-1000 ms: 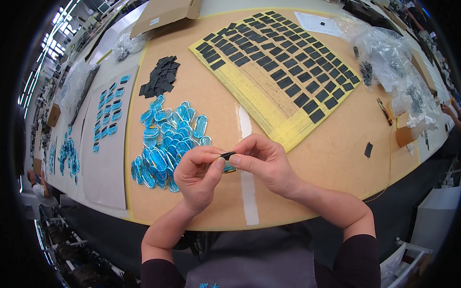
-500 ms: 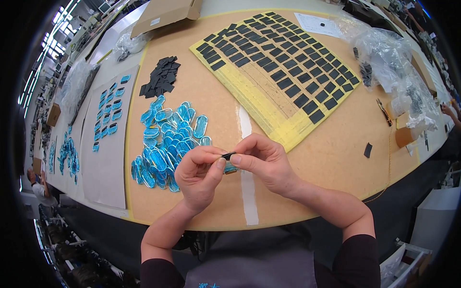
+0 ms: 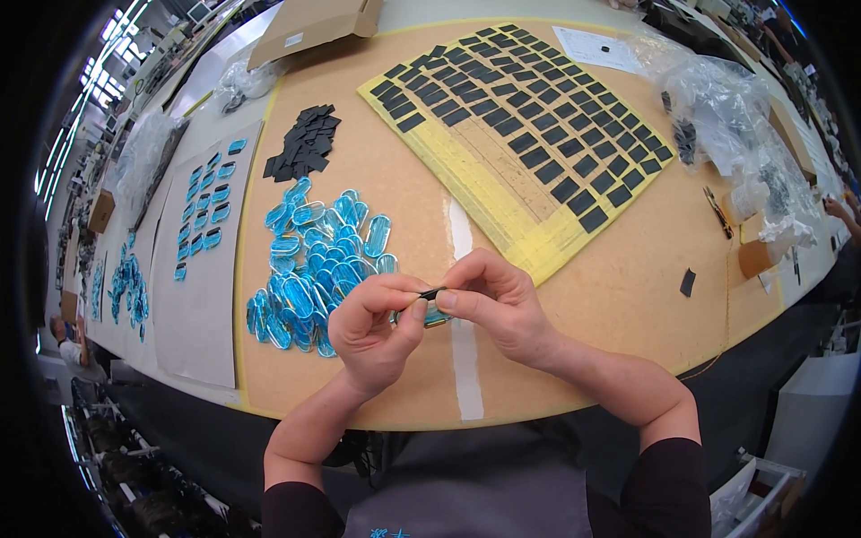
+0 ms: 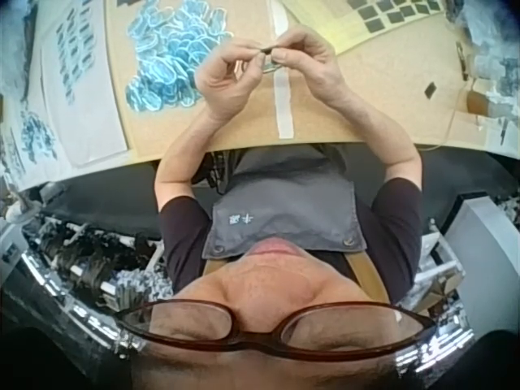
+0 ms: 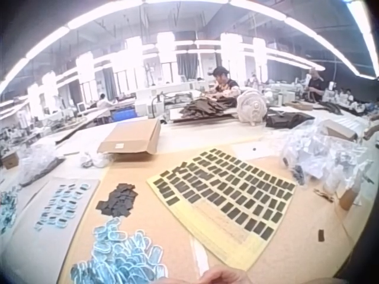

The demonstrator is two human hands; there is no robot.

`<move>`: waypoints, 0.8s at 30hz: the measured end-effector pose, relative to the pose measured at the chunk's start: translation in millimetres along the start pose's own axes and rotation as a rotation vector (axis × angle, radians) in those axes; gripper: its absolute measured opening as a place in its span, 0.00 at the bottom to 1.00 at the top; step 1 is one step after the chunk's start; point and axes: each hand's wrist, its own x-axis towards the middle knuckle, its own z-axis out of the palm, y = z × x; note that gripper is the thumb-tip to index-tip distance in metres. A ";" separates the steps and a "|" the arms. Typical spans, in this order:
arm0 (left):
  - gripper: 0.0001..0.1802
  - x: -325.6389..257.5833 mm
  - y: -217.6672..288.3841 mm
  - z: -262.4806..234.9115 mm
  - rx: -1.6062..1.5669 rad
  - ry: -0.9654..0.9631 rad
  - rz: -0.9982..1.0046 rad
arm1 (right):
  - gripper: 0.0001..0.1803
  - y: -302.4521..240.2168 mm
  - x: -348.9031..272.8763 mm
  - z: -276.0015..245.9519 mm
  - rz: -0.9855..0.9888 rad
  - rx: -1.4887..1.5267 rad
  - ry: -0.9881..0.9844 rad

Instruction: Assembling small black strips onto light blue oval leather components at a workbench.

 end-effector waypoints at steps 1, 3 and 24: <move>0.10 -0.3 -0.4 -0.4 0.002 -0.001 0.001 | 0.05 1.0 0.0 -0.2 0.001 0.001 -0.002; 0.10 -0.2 0.5 0.0 0.008 -0.002 0.003 | 0.06 1.6 -0.4 -0.5 -0.023 0.004 -0.010; 0.10 6.9 0.6 2.5 0.014 -0.010 0.034 | 0.06 -14.3 3.0 -2.0 0.007 -0.074 -0.032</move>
